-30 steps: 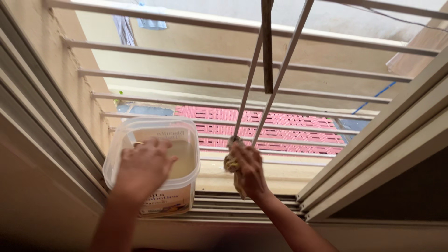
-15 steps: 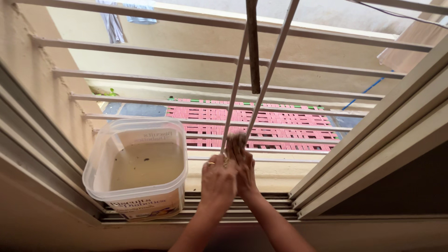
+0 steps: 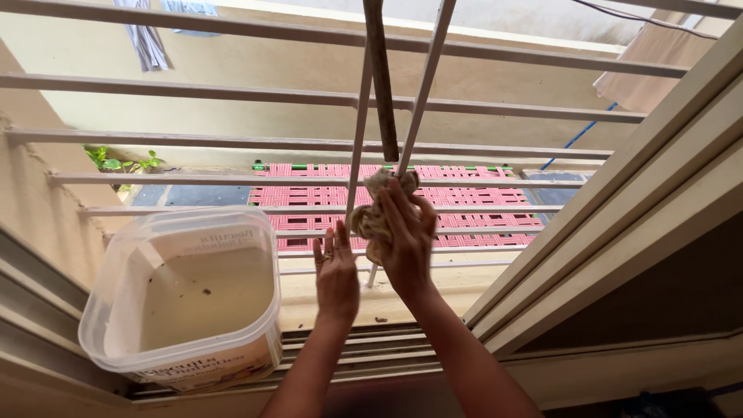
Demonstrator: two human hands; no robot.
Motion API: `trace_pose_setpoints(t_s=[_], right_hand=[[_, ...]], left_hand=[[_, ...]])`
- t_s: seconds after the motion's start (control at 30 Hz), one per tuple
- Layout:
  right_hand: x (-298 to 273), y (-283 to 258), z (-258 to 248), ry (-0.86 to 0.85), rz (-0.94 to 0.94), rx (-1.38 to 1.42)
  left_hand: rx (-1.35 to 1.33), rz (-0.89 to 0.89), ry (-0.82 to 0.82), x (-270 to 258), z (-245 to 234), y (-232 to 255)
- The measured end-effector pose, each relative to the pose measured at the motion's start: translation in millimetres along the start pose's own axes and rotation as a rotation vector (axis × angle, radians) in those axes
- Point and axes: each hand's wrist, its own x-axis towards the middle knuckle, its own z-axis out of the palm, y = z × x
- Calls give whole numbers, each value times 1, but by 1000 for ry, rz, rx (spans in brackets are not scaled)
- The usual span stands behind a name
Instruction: The person cleans the metal bars of a window grille using a cloth. They repeatedly dip the cloth into a plastic container of water, wring it out, and wipe the vertical and horizontal bars of the grille. The person works systematically across the window frame, ensuring each bar is wiped.
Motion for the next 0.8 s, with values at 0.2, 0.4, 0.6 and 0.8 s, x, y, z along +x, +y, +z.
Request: trace_pose_setpoints(t_s=[0.2, 0.4, 0.6, 0.8], right_hand=[[-52, 7, 34, -97, 6, 17], [-107, 1, 62, -346, 147, -28], [-130, 14, 39, -495, 172, -53], [-171, 21, 42, -614, 316, 1]], left_hand=[[-39, 118, 73, -4, 15, -27], [-260, 21, 99, 1, 18, -25], [-180, 93, 138, -1, 11, -25], [-272, 73, 134, -8, 2, -22]])
